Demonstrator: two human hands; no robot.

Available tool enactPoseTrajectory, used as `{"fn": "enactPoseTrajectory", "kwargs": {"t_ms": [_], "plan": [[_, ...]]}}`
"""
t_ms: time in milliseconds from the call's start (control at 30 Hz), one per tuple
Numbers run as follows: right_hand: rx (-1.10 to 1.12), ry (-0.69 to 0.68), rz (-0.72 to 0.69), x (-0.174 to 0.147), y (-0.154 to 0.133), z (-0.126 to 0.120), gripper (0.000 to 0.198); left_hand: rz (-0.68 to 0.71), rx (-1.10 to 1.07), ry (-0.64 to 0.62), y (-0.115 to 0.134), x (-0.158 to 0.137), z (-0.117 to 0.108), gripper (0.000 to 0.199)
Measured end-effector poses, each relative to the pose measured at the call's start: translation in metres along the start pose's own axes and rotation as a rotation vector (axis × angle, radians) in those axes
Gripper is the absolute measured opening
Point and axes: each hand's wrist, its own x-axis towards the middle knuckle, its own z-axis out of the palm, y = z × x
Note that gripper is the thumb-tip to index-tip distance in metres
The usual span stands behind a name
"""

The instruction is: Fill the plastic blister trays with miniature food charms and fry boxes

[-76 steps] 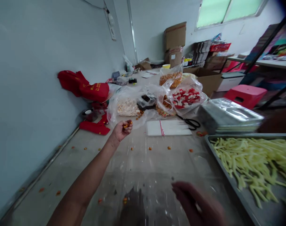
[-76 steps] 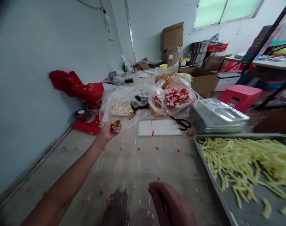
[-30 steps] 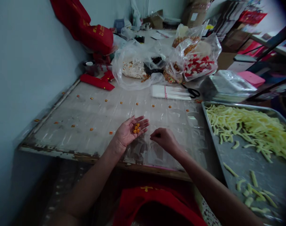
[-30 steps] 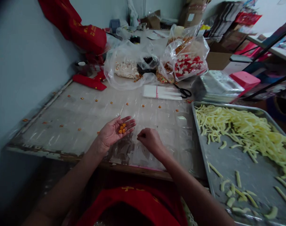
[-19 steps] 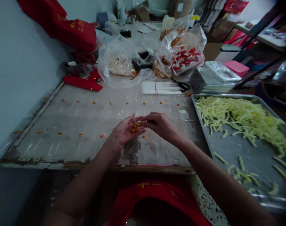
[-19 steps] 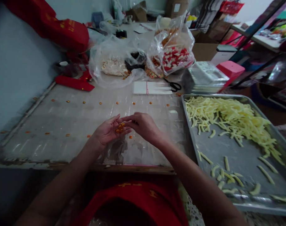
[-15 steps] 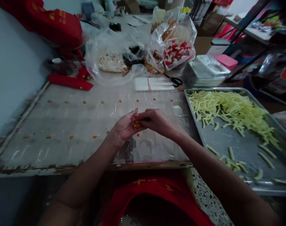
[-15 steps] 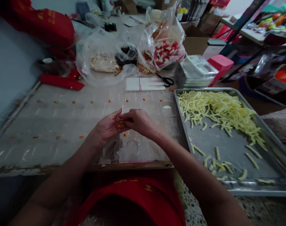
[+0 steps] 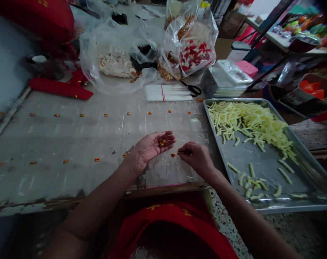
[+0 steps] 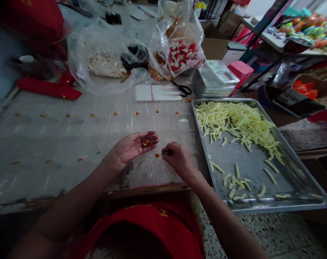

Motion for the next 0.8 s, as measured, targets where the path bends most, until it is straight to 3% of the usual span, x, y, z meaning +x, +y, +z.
{"fn": "enactPoseTrajectory", "kwargs": {"t_ms": [100,267,333,433,467,567,633,733,800], "plan": [[-0.088,-0.064,-0.080,0.002,0.001,0.000,0.007,0.052,0.135,0.049,-0.001,-0.003,0.002,0.018],[-0.133,-0.176,-0.135,0.002,-0.002,-0.006,0.016,0.480,0.767,0.132,-0.011,-0.013,0.001,0.013],[-0.109,-0.173,-0.077,0.006,0.000,-0.006,0.014,0.519,0.901,0.112,-0.021,-0.013,0.001,0.020],[-0.050,-0.156,0.129,0.019,0.007,-0.002,0.004,0.490,0.915,0.084,-0.034,-0.008,0.000,0.028],[-0.030,-0.162,0.185,0.024,0.010,-0.001,0.008,0.494,0.931,0.081,-0.037,-0.006,0.000,0.028],[0.047,-0.145,0.213,0.030,0.011,0.000,0.013,0.554,1.043,0.094,-0.039,-0.006,0.000,0.023],[0.182,-0.076,0.208,0.024,0.004,0.000,0.009,0.632,1.088,0.141,-0.037,-0.011,0.003,0.020],[0.615,-0.032,0.268,0.001,-0.012,0.001,0.024,0.731,1.206,0.215,-0.038,-0.023,0.009,0.015],[0.887,-0.032,0.322,-0.019,-0.020,0.003,0.030,0.778,1.332,0.178,-0.044,-0.030,0.012,0.009]]}}
